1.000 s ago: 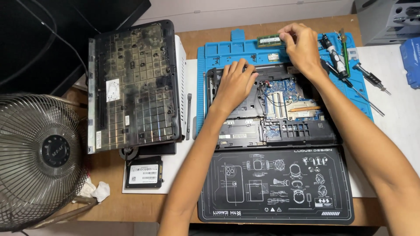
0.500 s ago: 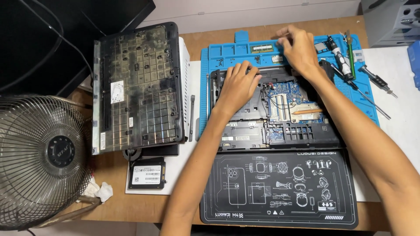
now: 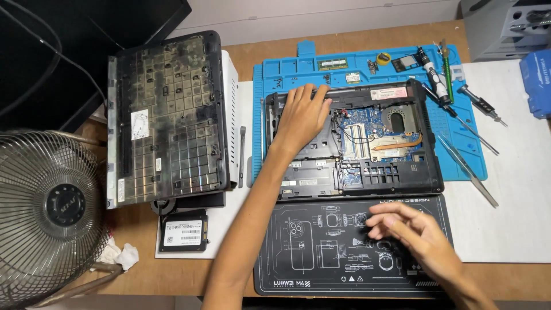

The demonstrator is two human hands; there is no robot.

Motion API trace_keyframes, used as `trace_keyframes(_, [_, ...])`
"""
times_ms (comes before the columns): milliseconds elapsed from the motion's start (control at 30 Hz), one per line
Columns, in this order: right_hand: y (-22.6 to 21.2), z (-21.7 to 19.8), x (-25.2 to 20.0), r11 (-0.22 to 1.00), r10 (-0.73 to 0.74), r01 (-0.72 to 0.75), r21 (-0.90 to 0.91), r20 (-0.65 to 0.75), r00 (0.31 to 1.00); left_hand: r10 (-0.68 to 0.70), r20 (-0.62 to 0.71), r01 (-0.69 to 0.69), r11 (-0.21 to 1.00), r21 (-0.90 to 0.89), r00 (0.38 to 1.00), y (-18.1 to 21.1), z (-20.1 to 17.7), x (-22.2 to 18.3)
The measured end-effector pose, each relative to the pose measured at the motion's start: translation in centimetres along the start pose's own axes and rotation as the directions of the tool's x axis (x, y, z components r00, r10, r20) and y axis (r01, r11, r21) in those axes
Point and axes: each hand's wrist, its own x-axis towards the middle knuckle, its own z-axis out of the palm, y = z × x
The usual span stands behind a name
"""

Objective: Extracting the motherboard from a laptop by unscrewing components and disconnecting internal cables.

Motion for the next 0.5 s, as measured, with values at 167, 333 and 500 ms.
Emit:
trace_keyframes(167, [-2.0,3.9,-1.3,0.719,0.391,-0.343,0.605,0.057,0.919,-0.009,0.007,0.009,1.0,-0.013,1.0,-0.1,0.2,0.1])
trace_keyframes(333, [1.1,6.6,-1.1,0.489,-0.036,-0.112,0.865,0.148,0.988,-0.046,0.027,0.047,0.999,-0.024,0.999,-0.4,0.6,0.4])
trace_keyframes(500, [2.3,8.1,-1.1,0.235,-0.293,-0.038,0.971,0.108,0.95,-0.055,0.047,0.056,0.998,-0.01,0.997,-0.9,1.6,1.1])
